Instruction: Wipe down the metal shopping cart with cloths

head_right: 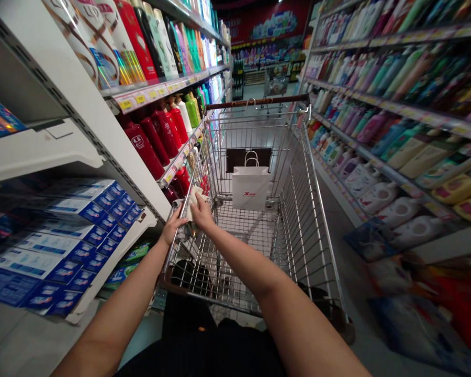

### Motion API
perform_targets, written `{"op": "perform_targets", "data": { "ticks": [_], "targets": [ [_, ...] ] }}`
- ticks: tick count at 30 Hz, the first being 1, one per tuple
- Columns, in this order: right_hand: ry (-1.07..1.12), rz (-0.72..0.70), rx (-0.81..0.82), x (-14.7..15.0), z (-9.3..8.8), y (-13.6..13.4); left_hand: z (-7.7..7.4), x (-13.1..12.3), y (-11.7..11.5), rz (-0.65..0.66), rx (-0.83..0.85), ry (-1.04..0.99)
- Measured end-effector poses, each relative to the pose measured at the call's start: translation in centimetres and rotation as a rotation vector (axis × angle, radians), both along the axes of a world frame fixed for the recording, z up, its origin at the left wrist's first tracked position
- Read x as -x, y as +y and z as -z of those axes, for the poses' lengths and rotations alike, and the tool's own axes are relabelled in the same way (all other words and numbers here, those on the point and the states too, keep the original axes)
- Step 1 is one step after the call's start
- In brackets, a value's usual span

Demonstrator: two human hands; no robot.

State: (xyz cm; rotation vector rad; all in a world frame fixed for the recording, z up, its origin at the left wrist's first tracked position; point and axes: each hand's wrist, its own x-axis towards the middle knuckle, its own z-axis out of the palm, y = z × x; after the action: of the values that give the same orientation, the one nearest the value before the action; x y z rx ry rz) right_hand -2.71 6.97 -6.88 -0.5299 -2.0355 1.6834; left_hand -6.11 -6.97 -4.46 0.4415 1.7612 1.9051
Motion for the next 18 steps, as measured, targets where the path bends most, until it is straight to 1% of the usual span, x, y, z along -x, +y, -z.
{"op": "perform_targets", "data": {
  "ticks": [2, 4, 6, 8, 11, 14, 16, 18],
  "targets": [
    [0.07, 0.006, -0.06, 0.2, -1.0, -0.3, 0.0, 0.1, 0.0, -0.018, 0.016, 0.002],
    [0.024, 0.01, -0.091, 0.0, -0.9, -0.8, 0.1, 0.0, 0.0, -0.02, 0.02, 0.011],
    [-0.054, 0.0, -0.1, -0.2, -0.1, -1.4, 0.3, 0.0, -0.1, -0.014, 0.022, 0.011],
    [-0.132, -0.018, -0.104, -0.5, 1.1, -1.6, 0.6, -0.1, -0.1, -0.01, 0.02, 0.008],
    [-0.275, -0.039, -0.1, -1.2, 3.1, -1.5, 0.9, -0.1, -0.1, -0.014, 0.009, 0.016],
    [-0.418, -0.081, -0.06, -2.1, 4.9, -1.2, 0.8, -0.1, 0.0, -0.032, 0.007, 0.018],
    [-0.461, -0.105, -0.024, -2.5, 5.4, -0.9, 0.8, -0.2, -0.1, -0.034, 0.007, 0.013],
    [-0.462, -0.113, -0.006, -2.3, 5.2, -0.5, 0.8, -0.2, -0.1, -0.021, 0.008, 0.028]
  ]
}}
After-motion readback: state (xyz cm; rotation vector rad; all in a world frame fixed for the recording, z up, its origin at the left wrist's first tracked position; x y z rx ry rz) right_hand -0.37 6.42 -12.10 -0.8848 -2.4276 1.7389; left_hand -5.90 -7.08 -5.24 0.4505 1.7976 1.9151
